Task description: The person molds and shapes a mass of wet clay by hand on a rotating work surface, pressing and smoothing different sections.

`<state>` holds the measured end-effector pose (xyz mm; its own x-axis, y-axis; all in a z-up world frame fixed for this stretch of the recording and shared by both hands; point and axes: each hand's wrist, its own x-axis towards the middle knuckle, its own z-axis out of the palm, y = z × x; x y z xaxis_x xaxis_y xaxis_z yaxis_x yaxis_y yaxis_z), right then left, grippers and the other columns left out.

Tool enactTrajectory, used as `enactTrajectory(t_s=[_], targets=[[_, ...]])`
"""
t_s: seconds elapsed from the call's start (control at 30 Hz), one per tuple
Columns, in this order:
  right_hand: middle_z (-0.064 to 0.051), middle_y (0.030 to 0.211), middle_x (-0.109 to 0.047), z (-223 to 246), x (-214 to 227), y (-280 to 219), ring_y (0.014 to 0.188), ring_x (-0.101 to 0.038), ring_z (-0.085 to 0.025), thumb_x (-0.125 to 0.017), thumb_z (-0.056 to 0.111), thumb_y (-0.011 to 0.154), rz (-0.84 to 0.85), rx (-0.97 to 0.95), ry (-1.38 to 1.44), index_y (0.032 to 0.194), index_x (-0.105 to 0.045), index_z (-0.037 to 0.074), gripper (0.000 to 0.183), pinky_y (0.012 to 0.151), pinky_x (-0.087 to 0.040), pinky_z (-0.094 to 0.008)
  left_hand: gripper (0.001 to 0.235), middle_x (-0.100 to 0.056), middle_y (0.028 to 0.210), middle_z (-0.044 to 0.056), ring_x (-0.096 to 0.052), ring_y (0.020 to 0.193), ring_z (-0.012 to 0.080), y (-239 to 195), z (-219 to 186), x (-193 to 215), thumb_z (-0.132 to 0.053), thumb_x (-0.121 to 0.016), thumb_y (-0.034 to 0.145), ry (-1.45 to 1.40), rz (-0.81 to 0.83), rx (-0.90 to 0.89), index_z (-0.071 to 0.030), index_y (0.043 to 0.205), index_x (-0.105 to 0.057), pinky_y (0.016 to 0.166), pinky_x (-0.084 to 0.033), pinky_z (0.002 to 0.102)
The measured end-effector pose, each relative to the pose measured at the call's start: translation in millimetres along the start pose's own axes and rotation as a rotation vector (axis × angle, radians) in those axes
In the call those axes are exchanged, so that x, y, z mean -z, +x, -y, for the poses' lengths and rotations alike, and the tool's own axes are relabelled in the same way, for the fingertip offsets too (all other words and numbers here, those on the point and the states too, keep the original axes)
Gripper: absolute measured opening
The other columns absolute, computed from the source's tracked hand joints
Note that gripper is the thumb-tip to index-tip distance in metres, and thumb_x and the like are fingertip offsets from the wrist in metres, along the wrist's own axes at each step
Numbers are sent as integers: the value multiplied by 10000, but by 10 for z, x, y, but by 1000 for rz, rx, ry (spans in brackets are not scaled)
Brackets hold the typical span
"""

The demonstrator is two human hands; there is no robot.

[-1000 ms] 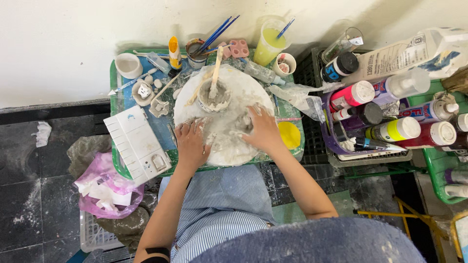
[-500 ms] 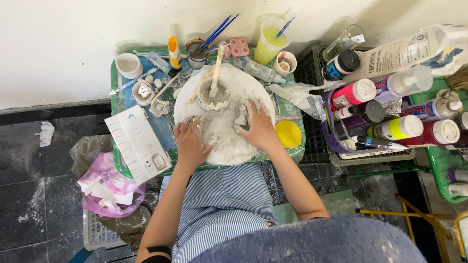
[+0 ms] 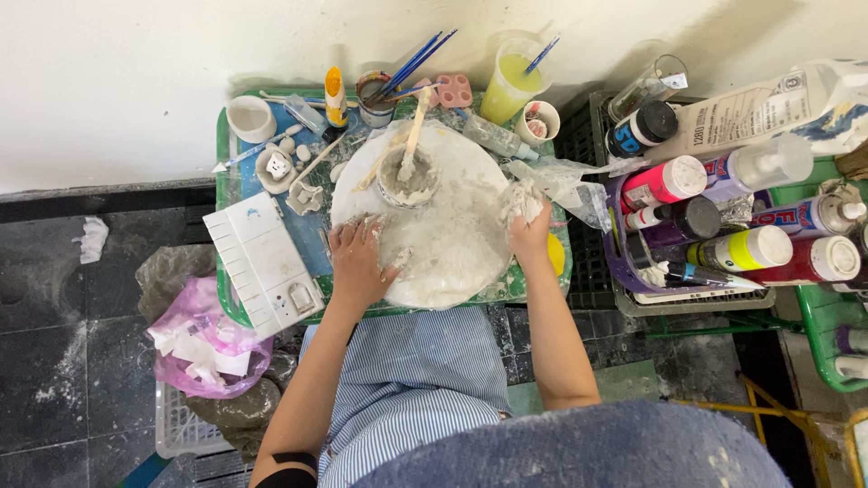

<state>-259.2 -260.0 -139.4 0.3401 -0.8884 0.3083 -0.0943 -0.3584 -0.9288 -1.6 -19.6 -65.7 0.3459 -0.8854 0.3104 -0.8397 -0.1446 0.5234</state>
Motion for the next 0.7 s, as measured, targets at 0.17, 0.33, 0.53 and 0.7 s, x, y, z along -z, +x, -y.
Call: enactTrajectory(t_s=[0.17, 0.33, 0.53, 0.7], targets=[[-111, 1313, -593, 3, -161, -314, 1228, -572, -212, -504, 115, 949, -24, -32, 100, 1366, -479, -47, 449, 1073, -457, -344, 758, -599, 1322, 227, -497, 1245, 410, -25, -19, -4, -284, -844, 653, -40, -49, -18, 63, 1272, -579, 1124, -279, 547], [-144, 1515, -554, 738, -374, -574, 1470, -453, -307, -553, 205, 983, 297, 96, -128, 1354, -454, 40, 417, 1235, -306, -411, 622, -626, 1290, 187, -525, 1231, 399, -160, -127, 7, -206, -806, 667, -110, -127, -50, 3, 1220, -615, 1131, -318, 545], [-253, 1437, -542, 1761, -640, -517, 1332, -501, -384, -685, 202, 870, 331, 137, -356, 1196, -729, 81, 351, 1113, -390, -419, 491, -658, 1202, 173, -555, 1157, 391, -208, -313, 96, -187, -792, 620, -289, -170, -75, -36, 1072, -676, 1075, -371, 534], [-136, 1290, -687, 1649, -572, -531, 1253, -622, -289, -603, 232, 1002, 187, -214, 40, 1265, -658, 88, 305, 1107, -457, -359, 569, -646, 1216, 211, -511, 1179, 458, -88, -429, -18, -173, -846, 625, -387, -160, -72, -2, 1138, -668, 1047, -409, 518]])
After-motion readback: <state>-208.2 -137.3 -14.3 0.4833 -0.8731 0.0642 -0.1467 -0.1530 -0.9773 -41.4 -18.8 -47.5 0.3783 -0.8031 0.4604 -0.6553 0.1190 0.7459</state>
